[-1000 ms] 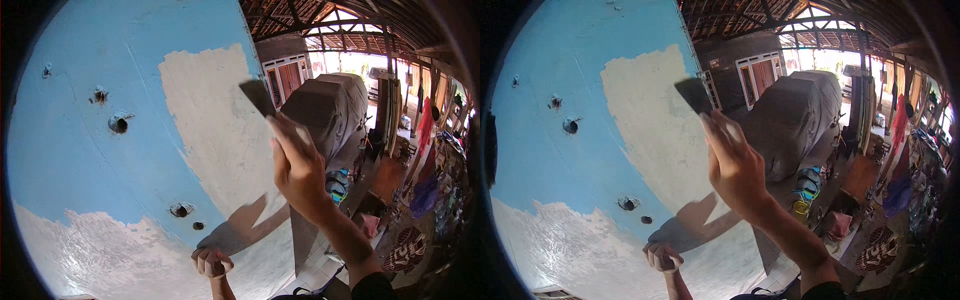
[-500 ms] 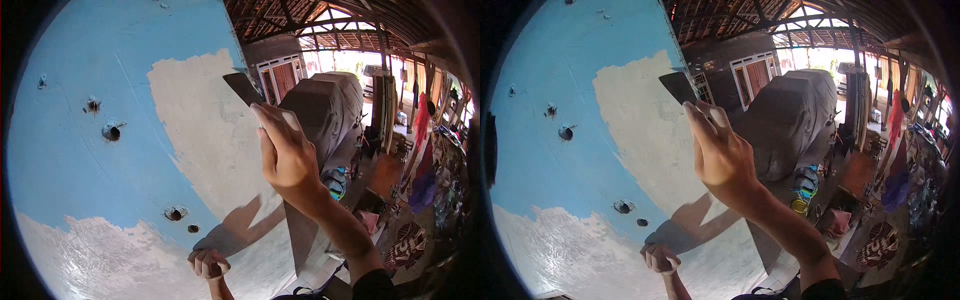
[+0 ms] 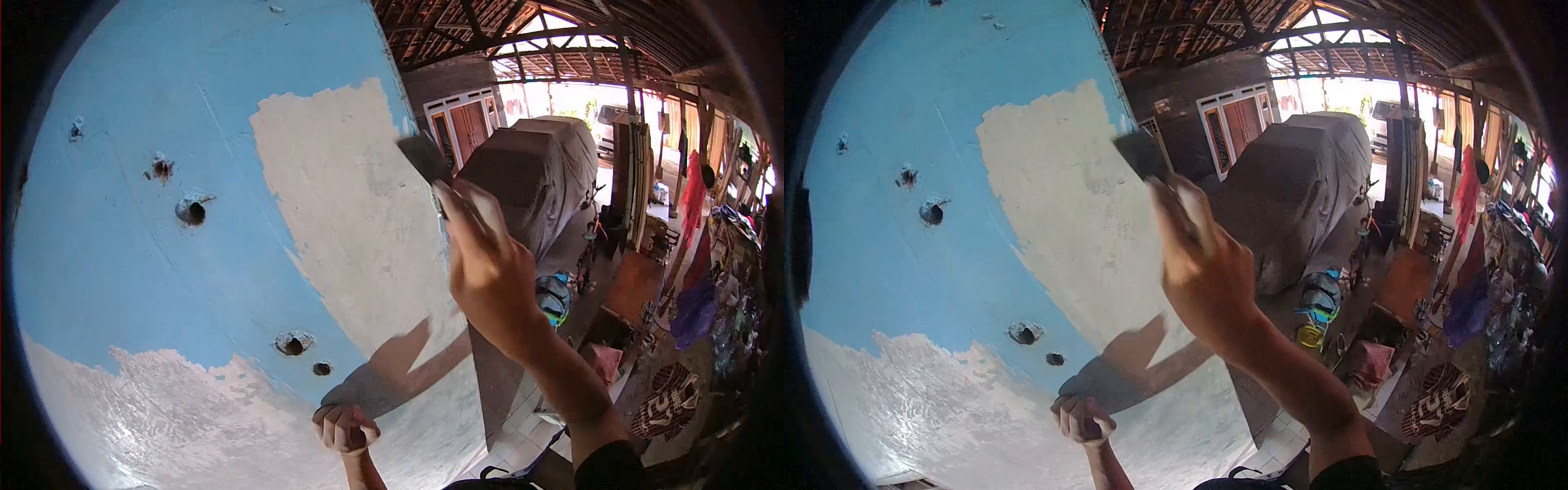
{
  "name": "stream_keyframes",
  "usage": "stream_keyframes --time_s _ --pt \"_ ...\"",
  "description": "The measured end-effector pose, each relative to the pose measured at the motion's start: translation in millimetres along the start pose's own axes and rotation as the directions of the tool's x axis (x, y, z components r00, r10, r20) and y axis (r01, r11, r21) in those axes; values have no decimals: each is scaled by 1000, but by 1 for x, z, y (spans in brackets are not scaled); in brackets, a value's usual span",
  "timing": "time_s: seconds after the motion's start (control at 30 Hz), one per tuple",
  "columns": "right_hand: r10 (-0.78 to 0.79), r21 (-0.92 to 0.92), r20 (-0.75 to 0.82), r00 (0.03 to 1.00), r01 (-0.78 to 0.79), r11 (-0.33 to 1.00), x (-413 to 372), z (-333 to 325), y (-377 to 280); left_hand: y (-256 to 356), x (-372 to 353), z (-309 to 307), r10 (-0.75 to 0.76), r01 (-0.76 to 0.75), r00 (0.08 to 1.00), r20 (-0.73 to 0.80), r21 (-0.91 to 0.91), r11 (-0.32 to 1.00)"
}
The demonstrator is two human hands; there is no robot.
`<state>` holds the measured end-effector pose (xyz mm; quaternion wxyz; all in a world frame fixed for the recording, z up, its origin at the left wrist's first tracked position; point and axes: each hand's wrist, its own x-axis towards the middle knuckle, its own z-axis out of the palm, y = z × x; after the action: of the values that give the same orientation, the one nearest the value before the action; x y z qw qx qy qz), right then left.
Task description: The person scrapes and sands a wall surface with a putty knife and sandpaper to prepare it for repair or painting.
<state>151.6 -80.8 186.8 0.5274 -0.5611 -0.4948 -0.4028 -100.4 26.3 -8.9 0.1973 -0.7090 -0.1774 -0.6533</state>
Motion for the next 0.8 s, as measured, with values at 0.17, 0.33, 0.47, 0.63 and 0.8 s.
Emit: stream_keyframes --time_s 0.17,0.33,0.47,0.63,0.8 --pt "49 -29 155 987 -46 999 -12 -37 -3 4 5 1 3 -3 1000 -3 12 1000" --pt "-105 -38 53 993 107 994 33 -15 3 3 3 1 -2 2 1000 -15 -2 1000" --pt "-55 -70 118 991 64 995 -14 -11 14 0 0 0 -4 3 1000 -15 -9 1000" --pt "131 -60 392 911 -116 991 -103 -43 18 1 0 1 -11 11 1000 -8 -21 1000" --pt "44 -36 222 974 -37 999 -44 -57 38 1 -1 4 0 0 1000 -22 3 1000"
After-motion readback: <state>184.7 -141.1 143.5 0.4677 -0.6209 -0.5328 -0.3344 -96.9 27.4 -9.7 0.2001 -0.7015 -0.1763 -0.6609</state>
